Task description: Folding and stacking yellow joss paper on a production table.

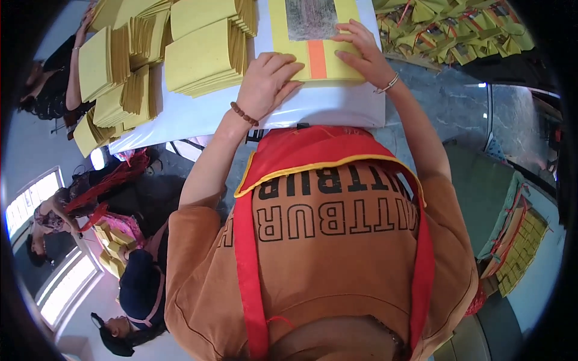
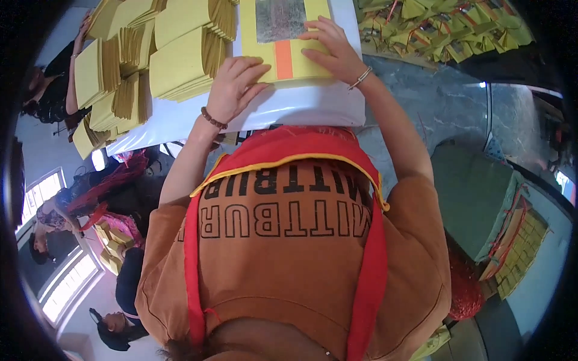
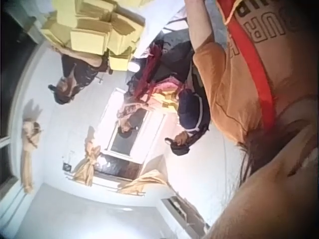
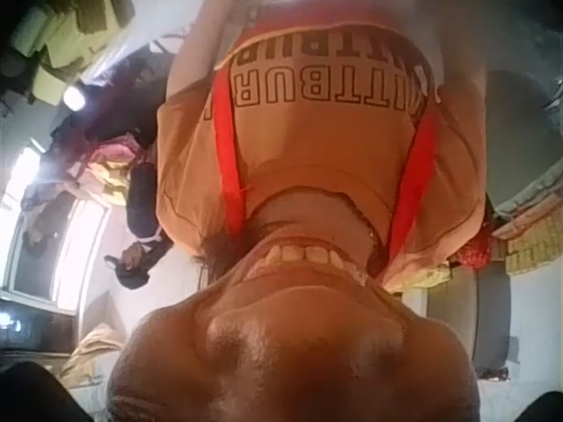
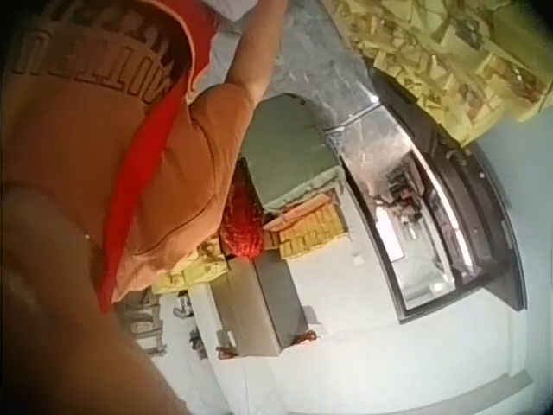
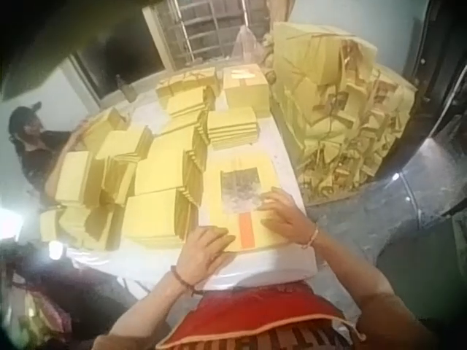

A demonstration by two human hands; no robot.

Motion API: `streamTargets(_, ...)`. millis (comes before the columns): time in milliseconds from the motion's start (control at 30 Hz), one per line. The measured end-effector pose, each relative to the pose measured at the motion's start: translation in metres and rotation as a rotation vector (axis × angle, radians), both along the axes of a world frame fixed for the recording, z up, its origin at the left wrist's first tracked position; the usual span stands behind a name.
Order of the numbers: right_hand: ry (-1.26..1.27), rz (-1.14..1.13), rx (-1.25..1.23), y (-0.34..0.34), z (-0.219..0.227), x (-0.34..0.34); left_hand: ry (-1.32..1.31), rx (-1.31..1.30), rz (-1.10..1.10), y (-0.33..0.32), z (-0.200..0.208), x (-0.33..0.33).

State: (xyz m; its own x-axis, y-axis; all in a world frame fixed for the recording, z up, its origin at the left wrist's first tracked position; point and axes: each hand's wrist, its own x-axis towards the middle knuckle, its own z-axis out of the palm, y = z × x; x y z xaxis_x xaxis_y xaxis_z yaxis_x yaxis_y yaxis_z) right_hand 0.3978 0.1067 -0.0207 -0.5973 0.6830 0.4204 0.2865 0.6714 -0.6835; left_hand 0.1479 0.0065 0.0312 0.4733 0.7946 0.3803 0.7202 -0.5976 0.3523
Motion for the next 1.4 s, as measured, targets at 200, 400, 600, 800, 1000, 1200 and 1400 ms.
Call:
streamTargets(200,0.021,0.012,-0.037,0.006,0.0,0.002,0.036,-0.001,-0.044,0.011,0.01,0.0)
streamTargets(400,-0.047,0.008,-0.025,0.004,0.005,0.002,0.167,0.081,-0.081,0.021,0.01,0.005)
streamTargets(600,-0.074,0.023,-0.016,0.007,0.0,0.006,0.188,0.108,-0.147,0.023,0.012,0.005)
streamTargets(800,-0.026,0.038,0.001,0.006,0.0,0.002,0.267,0.14,-0.095,0.014,0.014,0.01)
streamTargets(1000,0.03,0.039,-0.063,0.007,-0.001,0.002,0.41,0.056,-0.044,0.01,0.017,0.019)
streamTargets(1200,0.035,0.17,-0.223,0.016,0.004,0.016,0.113,0.135,-0.118,0.028,0.013,0.004)
streamTargets(1400,0.2,0.237,-0.457,0.012,0.003,0.018,-0.458,-0.605,0.182,0.048,0.006,-0.012)
